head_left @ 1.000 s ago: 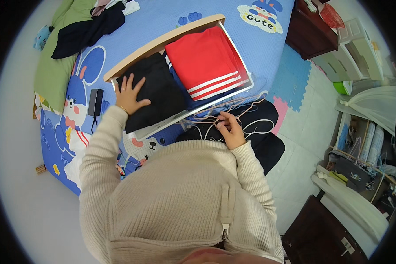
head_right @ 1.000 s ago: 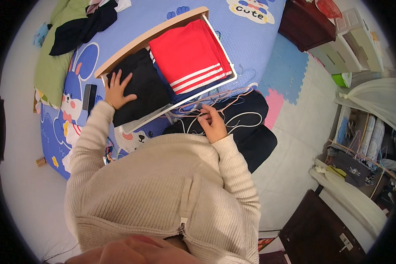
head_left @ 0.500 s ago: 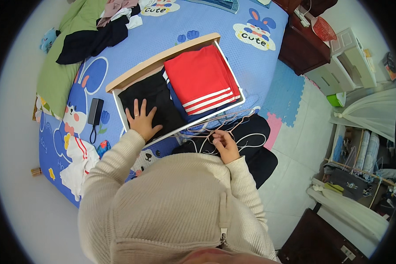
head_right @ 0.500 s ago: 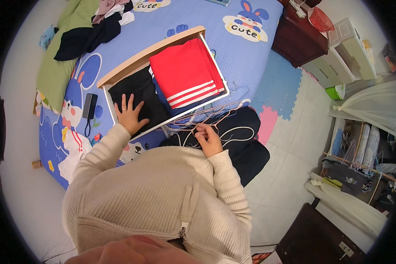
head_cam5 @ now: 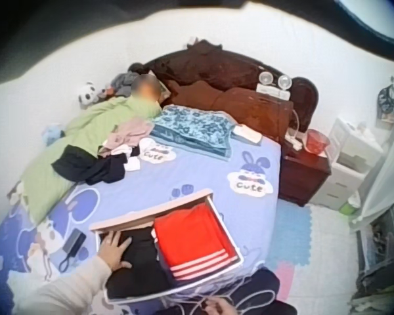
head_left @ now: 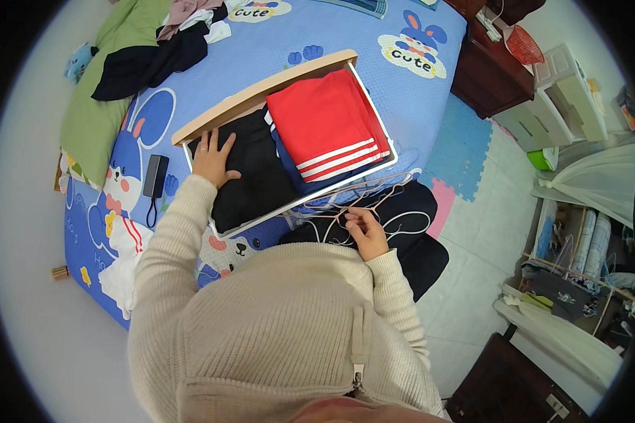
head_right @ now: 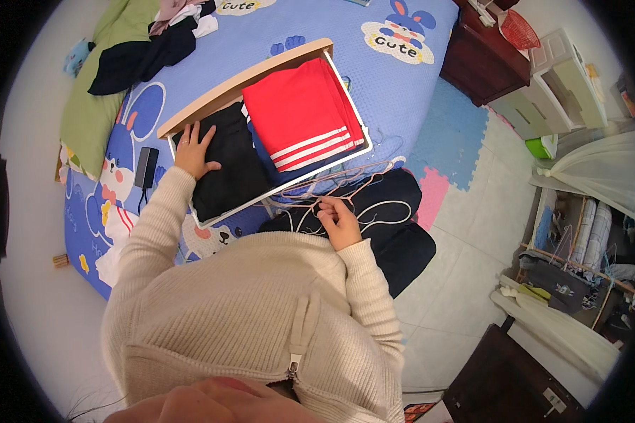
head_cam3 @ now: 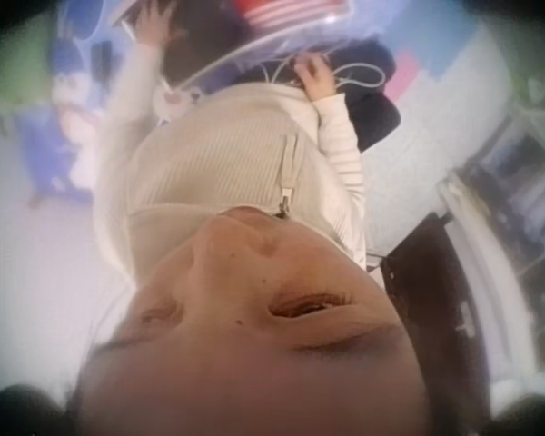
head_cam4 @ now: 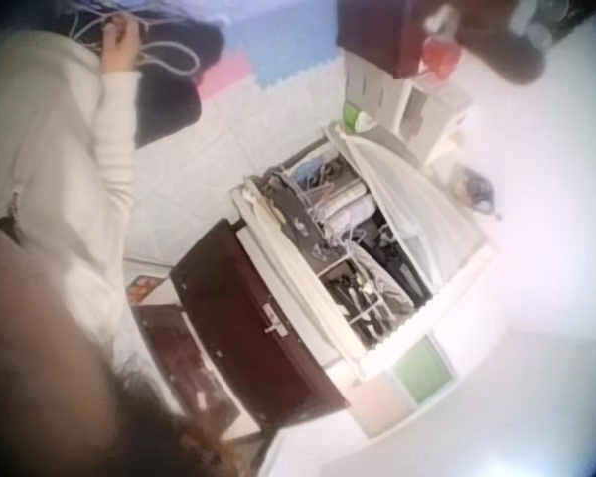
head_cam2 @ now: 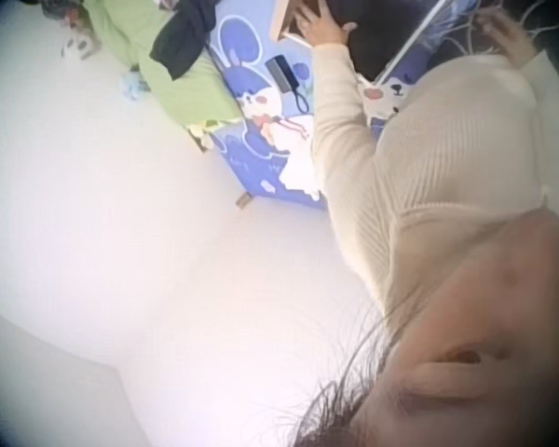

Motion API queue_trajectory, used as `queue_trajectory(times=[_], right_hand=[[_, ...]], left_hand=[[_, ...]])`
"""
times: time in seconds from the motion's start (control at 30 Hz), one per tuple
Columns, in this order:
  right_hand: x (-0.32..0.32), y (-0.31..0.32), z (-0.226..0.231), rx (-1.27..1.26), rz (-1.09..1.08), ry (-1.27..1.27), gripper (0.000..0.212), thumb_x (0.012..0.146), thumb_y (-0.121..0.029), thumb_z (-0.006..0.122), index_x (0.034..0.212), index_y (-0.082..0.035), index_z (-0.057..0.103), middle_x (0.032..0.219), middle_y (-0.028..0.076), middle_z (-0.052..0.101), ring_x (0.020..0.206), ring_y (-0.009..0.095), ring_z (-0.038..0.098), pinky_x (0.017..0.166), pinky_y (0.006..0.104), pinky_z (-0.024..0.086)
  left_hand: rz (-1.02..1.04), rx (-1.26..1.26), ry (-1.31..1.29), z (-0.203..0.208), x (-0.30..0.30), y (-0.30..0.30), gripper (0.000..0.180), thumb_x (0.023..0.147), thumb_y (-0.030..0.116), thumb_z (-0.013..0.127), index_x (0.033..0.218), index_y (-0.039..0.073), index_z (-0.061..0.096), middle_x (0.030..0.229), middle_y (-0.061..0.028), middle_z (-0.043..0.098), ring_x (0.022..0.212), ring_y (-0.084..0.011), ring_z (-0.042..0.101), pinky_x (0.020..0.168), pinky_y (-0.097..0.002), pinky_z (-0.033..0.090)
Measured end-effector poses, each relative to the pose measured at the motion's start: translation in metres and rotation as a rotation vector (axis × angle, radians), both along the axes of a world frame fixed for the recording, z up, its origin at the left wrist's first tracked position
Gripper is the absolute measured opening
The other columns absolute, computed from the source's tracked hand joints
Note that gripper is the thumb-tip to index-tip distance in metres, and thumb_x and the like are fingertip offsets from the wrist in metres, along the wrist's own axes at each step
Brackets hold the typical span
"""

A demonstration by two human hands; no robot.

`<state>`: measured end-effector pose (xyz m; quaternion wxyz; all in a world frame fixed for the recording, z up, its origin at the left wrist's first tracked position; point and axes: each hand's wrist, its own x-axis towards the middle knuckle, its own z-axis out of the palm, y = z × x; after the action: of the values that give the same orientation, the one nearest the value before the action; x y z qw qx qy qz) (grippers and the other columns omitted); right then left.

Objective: The person sits on a colorful play mat and folds various clothing items, including a blue shirt, red shorts, a light green t-shirt, a light blue t-shirt, a white t-shirt, and black pants. The person places the folded items into a wooden drawer organizer.

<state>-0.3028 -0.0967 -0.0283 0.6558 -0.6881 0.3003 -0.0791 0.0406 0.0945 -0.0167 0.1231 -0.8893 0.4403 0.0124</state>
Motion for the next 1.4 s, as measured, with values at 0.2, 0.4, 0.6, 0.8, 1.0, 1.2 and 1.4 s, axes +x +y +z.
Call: queue_trajectory(times=[0.2,0.4,0.6,0.8,1.0,1.2,1.4], right_hand=[[0.0,0.0,0.006,0.002,0.003,0.023,0.033,0.086,-0.009,0.057,0.117,0.001,0.052,0.102,0.011,0.06,0.089,0.016,0.057,0.08,0.0261,0.046],[0.0,-0.001,0.004,-0.029,-0.005,0.03,0.032,0.086,-0.009,0.057,0.115,0.001,0.053,0.1,0.01,0.061,0.088,0.016,0.057,0.078,0.0263,0.046],[-0.001,0.001,0.003,-0.038,-0.001,0.011,0.031,0.085,-0.008,0.057,0.115,0.001,0.053,0.099,0.01,0.061,0.087,0.016,0.057,0.078,0.0264,0.047],[-0.002,0.001,0.004,-0.063,0.01,0.028,0.032,0.085,-0.009,0.058,0.115,0.001,0.053,0.101,0.012,0.061,0.088,0.018,0.058,0.078,0.0271,0.047],[0.002,-0.001,0.0,-0.047,-0.005,0.026,0.03,0.085,-0.007,0.057,0.114,0.001,0.054,0.097,0.01,0.061,0.085,0.016,0.058,0.076,0.0254,0.047],[0.002,0.001,0.005,-0.06,0.016,0.068,0.031,0.085,-0.007,0.057,0.115,0.0,0.054,0.096,0.01,0.061,0.084,0.015,0.058,0.075,0.0255,0.047],[0.008,0.001,0.003,-0.077,0.023,0.088,0.031,0.085,-0.007,0.058,0.115,0.0,0.054,0.098,0.009,0.062,0.083,0.015,0.058,0.075,0.0257,0.047]], left_hand=[[0.33,0.17,0.285,-0.032,0.02,-0.029,0.127,0.046,0.061,0.078,0.145,0.027,0.007,0.15,-0.0195,0.007,0.133,-0.0484,0.015,0.103,-0.056,0.024],[-0.081,-0.32,0.102,-0.006,-0.009,-0.023,0.093,0.065,0.056,0.068,0.142,0.025,0.026,0.15,-0.0136,0.014,0.137,-0.0382,0.01,0.102,-0.0644,0.011],[0.126,0.071,0.202,-0.054,-0.041,-0.068,0.089,0.066,0.063,0.064,0.14,0.025,0.031,0.152,-0.0096,0.007,0.138,-0.0396,0.002,0.097,-0.0719,0.007],[-0.053,0.039,0.307,0.007,-0.027,-0.035,0.104,0.055,0.06,0.072,0.142,0.028,0.025,0.151,-0.0118,0.011,0.138,-0.039,0.007,0.1,-0.0688,0.008],[-0.149,0.456,0.247,0.041,-0.025,0.01,0.12,0.047,0.048,0.083,0.145,0.025,0.017,0.15,-0.0157,0.011,0.137,-0.0388,0.01,0.107,-0.056,0.012],[-0.063,0.531,0.201,0.002,-0.045,0.011,0.127,0.045,0.047,0.084,0.145,0.022,0.011,0.15,-0.018,0.007,0.136,-0.0419,0.01,0.108,-0.0535,0.013],[0.006,0.496,0.248,-0.002,-0.057,0.028,0.127,0.046,0.05,0.083,0.146,0.021,0.01,0.151,-0.0153,0.007,0.134,-0.0434,0.017,0.106,-0.0588,0.014]])
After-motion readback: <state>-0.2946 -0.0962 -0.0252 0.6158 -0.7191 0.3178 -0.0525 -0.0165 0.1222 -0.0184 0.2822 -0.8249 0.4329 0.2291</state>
